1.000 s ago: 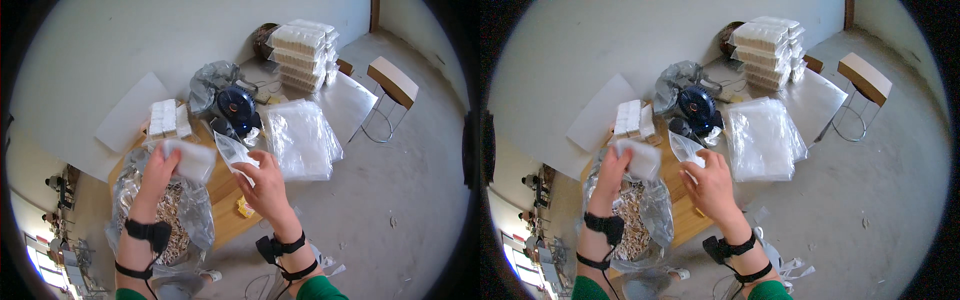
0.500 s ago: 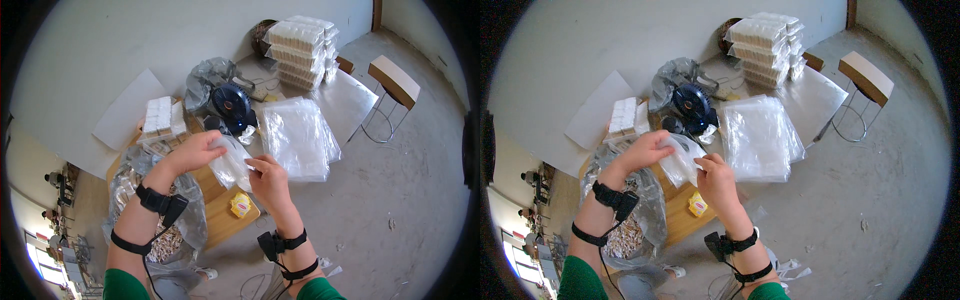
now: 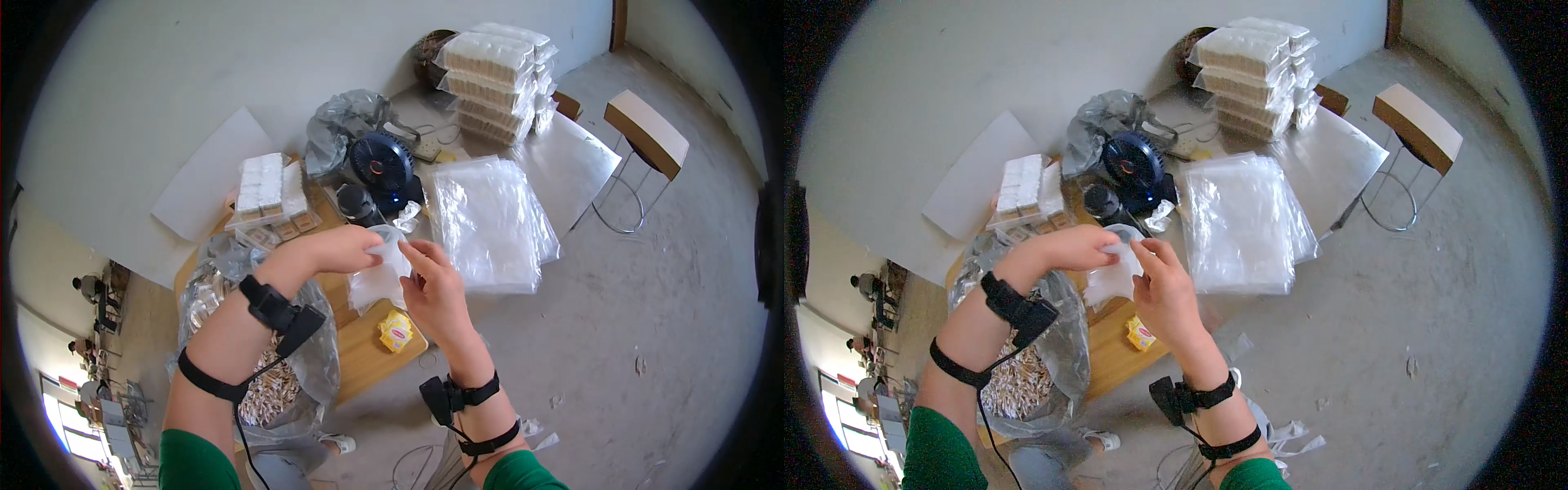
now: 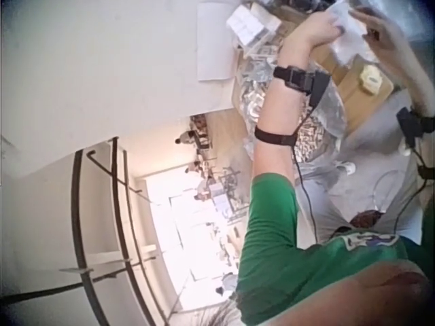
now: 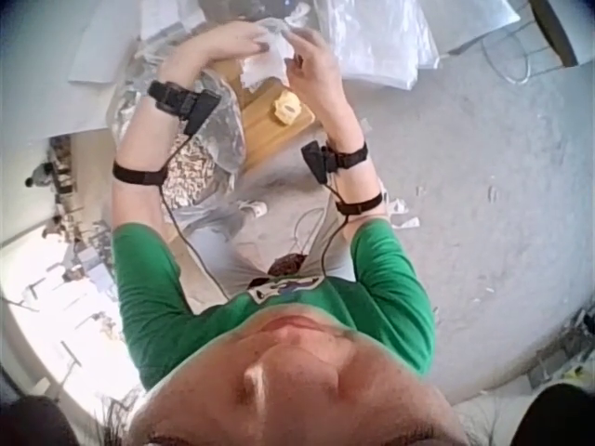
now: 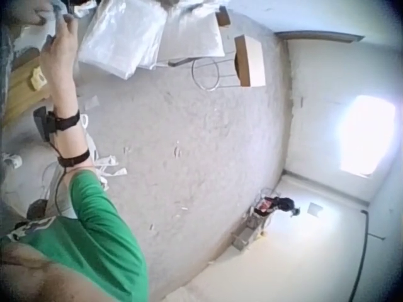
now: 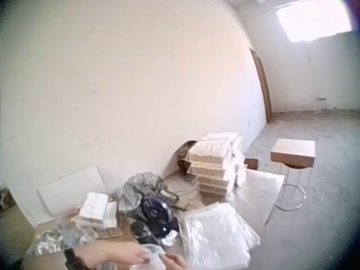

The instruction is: The person opens a plastic bag, places a small yellow packet inside, and fills it with a bundle of cotton swabs. They then seal the bag and set it aside on the table.

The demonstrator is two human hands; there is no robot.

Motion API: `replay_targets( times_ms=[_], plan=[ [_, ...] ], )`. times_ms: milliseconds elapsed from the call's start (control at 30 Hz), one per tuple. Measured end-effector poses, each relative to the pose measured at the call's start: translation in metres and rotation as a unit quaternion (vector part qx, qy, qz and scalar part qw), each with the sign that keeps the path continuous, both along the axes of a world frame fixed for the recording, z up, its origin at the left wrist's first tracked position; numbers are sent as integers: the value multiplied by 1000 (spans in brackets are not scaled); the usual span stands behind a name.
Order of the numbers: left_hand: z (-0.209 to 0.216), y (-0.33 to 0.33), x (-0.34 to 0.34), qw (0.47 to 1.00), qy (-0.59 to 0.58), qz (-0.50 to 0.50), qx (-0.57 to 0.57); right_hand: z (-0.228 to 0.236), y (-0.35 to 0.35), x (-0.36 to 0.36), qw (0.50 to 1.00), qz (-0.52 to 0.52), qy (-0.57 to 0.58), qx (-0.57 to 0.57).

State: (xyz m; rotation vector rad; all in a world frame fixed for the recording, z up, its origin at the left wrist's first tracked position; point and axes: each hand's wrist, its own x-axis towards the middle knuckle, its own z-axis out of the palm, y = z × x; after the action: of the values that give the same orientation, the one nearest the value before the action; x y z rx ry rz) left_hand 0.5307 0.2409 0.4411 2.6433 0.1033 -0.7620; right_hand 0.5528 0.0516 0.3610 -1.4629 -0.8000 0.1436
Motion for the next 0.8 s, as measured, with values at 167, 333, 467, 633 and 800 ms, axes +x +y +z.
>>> replay_targets(
  times_ms=[167,333,467,633,800],
  plan=[
    [-12,-15,16,935,78,236,-253,-6,-1,6,998,-33,-44,3],
    [-41,-2,25,788,117,363,-483,0,-1,2,1000,-9,-6,17],
    [-116,47,33,940,106,287,-151,4,17,-9,999,31,-30,33],
    [-59,-14,38,945,113,292,-99,-3,1,0,1000,2,-26,9],
    [-137,37,44,992,-13,111,59,-1,8,-4,999,-6,-18,36]
  ],
)
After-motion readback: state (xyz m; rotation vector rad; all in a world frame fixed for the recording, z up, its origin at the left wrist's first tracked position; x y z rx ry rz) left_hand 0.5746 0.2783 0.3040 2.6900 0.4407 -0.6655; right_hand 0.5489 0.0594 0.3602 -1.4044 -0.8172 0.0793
